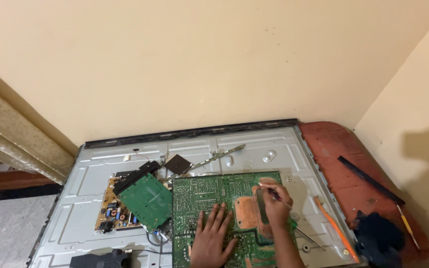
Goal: The person scrapes a green circuit board with a small metal tool to remove residue from the surface. They repeatedly scrape and wipe the board, focusing on a central area with visible orange residue. The person uses a cloth to wipe away debris during the process.
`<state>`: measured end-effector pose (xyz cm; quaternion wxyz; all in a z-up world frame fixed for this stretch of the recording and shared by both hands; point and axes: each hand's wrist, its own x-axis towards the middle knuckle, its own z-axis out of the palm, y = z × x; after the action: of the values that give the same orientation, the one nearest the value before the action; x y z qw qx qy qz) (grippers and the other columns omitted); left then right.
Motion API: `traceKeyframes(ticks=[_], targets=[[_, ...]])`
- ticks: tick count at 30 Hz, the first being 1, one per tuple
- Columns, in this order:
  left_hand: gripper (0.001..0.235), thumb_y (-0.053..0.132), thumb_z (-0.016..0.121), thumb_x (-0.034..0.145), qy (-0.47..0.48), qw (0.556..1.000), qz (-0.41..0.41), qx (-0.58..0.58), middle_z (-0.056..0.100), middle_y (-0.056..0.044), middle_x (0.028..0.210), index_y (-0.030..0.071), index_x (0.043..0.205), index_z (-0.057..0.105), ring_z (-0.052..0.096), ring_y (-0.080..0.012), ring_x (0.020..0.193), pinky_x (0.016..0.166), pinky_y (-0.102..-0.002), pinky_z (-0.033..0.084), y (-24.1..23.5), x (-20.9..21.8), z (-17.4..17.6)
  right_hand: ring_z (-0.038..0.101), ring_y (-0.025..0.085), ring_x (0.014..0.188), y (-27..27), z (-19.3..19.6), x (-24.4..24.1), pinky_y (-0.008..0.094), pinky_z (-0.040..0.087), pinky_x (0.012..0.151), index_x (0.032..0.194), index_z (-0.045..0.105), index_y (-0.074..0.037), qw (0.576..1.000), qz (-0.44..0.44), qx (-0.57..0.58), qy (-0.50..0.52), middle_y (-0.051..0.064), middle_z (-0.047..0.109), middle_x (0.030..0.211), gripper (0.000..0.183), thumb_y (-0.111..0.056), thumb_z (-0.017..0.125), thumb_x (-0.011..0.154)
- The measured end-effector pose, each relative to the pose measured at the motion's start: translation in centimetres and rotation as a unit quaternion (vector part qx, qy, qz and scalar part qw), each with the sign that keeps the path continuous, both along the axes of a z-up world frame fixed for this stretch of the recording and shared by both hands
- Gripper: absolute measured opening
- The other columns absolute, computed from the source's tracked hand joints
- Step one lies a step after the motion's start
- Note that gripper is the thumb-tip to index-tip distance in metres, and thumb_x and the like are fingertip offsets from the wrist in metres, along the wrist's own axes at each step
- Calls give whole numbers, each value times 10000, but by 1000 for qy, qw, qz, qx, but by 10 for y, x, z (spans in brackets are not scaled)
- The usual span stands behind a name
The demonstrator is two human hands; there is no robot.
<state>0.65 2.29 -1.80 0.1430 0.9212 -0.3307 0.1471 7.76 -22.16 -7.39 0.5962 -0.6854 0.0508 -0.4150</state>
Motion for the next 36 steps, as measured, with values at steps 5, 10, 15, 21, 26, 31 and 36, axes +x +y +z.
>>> traceKeyframes(ticks=[5, 10, 15, 21, 26, 31, 36], targets=[[767, 527, 480, 971, 193, 980, 34, 43, 140, -103, 1701, 129, 1594, 275, 49, -294, 1571, 1227, -575, -27, 1, -4, 5, 706, 111, 834, 2, -4, -4, 248, 571, 733, 959, 739, -20, 998, -45, -37, 21, 54, 736, 985, 142, 55, 765, 841], [771, 539, 488, 969, 166, 985, 33, 46, 146, -108, 1703, 124, 1585, 280, 58, -298, 1551, 1210, -583, -18, -1, -3, 6, 698, 129, 806, 2, 7, -9, 267, 559, 708, 939, 753, -29, 997, -28, -55, 37, 61, 726, 938, 159, 55, 803, 813], [759, 539, 489, 966, 162, 985, 40, 47, 160, -102, 1683, 143, 1581, 289, 69, -298, 1554, 1213, -582, -5, 1, 0, -8, 727, 143, 895, 12, 20, -9, 269, 595, 775, 963, 742, -54, 997, -53, -56, -21, 64, 719, 1017, 185, 61, 759, 820], [761, 575, 478, 964, -1, 1000, 23, 14, 223, -126, 1667, 123, 1559, 334, 123, -309, 1542, 1203, -573, 27, 4, 2, -30, 691, 195, 892, 11, 28, -16, 305, 561, 752, 918, 772, -94, 989, -60, -138, -1, 61, 728, 976, 186, 22, 809, 777], [769, 576, 477, 955, -53, 998, 34, 11, 230, -121, 1656, 118, 1559, 349, 141, -304, 1529, 1191, -573, 34, 5, 3, -34, 680, 191, 794, 18, 32, -9, 292, 554, 697, 917, 780, -108, 992, -80, -73, 62, 53, 703, 948, 185, 3, 818, 775], [766, 554, 515, 950, 20, 999, 29, 0, 226, -139, 1657, 106, 1551, 357, 141, -324, 1531, 1191, -583, 30, 2, 1, -31, 652, 209, 904, 13, 38, -14, 329, 550, 786, 929, 772, -106, 987, -91, -131, 16, 31, 767, 975, 255, 69, 776, 744], [773, 540, 520, 937, 16, 999, 40, 0, 241, -142, 1648, 100, 1553, 361, 144, -330, 1525, 1184, -585, 34, 3, -1, -25, 655, 225, 872, 20, 51, -11, 341, 537, 794, 874, 765, -107, 977, -75, -200, -8, 36, 765, 932, 228, 36, 814, 704]])
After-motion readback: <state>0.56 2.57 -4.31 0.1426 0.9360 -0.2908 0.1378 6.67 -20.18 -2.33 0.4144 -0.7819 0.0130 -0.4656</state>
